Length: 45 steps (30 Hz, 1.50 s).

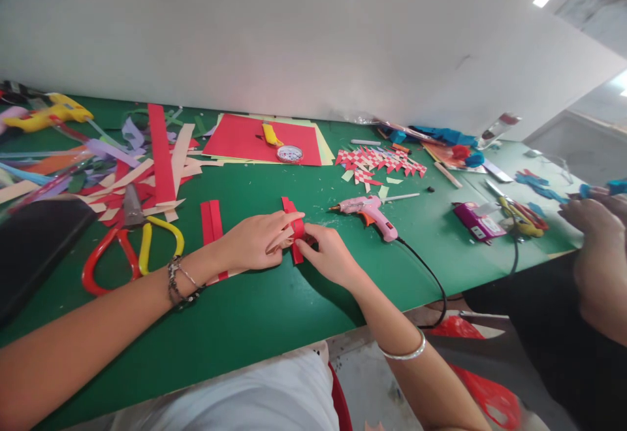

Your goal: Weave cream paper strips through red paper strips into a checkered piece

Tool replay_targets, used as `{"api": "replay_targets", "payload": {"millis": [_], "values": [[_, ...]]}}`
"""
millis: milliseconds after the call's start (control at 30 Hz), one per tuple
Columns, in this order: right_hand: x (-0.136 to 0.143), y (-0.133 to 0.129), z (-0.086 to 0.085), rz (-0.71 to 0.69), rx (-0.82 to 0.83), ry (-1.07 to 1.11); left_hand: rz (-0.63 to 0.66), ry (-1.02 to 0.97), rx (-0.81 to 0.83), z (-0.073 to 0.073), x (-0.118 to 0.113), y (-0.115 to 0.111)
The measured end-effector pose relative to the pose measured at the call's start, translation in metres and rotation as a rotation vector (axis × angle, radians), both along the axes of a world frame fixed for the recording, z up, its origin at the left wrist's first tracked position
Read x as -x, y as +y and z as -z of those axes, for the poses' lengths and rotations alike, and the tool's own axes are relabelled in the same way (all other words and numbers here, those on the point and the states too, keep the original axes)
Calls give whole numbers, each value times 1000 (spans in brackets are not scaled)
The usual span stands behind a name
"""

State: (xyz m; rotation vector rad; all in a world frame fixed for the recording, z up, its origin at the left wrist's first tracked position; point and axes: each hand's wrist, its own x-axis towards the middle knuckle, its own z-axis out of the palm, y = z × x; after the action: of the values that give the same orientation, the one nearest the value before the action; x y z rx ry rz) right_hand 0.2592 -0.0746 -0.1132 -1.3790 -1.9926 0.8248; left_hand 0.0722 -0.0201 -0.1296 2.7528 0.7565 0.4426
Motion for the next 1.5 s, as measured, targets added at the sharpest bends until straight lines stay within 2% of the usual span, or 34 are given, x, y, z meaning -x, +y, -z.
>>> {"api": "replay_targets", "payload": {"millis": [200, 333, 567, 767, 1100, 1500], "values": [[-2, -4, 0, 94, -46, -63, -47, -29, 66, -1, 0, 0], [-4, -7, -1, 95, -41, -89, -70, -51, 80, 0, -2, 1], [-11, -11, 3, 166, -27, -65, -41, -52, 95, -3, -1, 0], [-9, -14, -1, 123, -42, -103, 2, -31, 126, -2, 0, 1], [-5, -15, -4, 85, -52, -124, 125, -19, 61, 1, -1, 4], [-3, -16, -3, 109, -53, -95, 142, -37, 54, 4, -2, 6]]}}
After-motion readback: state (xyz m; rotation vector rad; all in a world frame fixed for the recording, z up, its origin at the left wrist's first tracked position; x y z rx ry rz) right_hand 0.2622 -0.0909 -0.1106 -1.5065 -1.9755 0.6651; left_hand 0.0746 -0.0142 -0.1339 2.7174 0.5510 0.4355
